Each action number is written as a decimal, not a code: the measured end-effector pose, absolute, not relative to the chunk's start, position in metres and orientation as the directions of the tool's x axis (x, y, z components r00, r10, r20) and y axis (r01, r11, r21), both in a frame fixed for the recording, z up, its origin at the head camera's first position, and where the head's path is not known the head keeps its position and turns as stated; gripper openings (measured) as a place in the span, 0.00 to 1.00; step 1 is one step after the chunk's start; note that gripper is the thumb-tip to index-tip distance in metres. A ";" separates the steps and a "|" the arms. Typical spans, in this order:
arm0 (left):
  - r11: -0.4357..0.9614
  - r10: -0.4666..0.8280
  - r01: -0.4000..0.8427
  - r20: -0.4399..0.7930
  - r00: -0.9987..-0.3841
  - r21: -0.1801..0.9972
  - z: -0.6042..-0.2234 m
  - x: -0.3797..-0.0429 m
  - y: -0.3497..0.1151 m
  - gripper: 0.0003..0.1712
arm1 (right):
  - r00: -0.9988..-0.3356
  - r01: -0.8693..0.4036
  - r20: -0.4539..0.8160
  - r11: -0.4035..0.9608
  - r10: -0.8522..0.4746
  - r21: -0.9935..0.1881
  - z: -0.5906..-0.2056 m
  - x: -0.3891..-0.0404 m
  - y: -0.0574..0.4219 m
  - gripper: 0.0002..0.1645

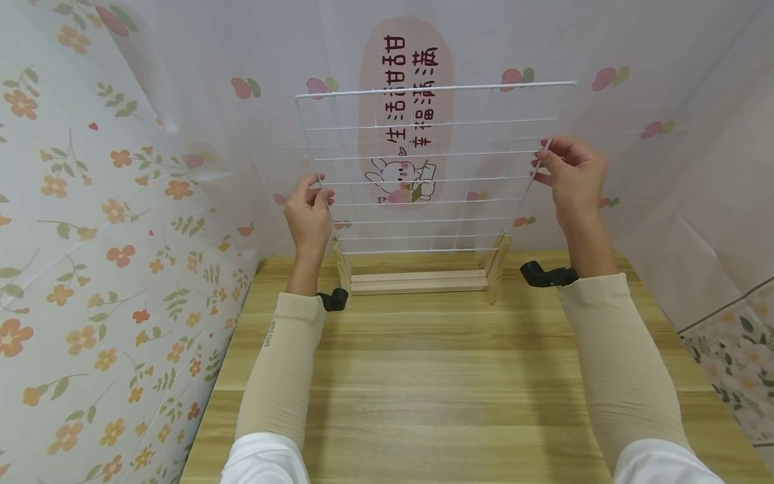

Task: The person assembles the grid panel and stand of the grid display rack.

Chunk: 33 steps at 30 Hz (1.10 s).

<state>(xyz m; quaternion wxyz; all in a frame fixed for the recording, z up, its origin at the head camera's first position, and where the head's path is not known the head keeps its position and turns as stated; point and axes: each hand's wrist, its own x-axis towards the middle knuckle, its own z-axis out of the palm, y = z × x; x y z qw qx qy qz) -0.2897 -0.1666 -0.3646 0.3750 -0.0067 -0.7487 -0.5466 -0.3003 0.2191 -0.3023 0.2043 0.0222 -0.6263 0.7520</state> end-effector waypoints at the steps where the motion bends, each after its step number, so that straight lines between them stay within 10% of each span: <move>1: 0.404 -0.398 0.414 0.564 -0.723 0.816 -0.365 -0.290 -0.166 0.13 | -0.918 -0.328 0.282 -0.134 0.279 -0.935 -0.304 -0.301 0.220 0.07; 33: 0.348 -0.387 0.335 0.459 -0.799 0.876 -0.391 -0.292 -0.166 0.11 | -0.938 -0.253 0.208 -0.135 0.276 -0.958 -0.329 -0.304 0.220 0.06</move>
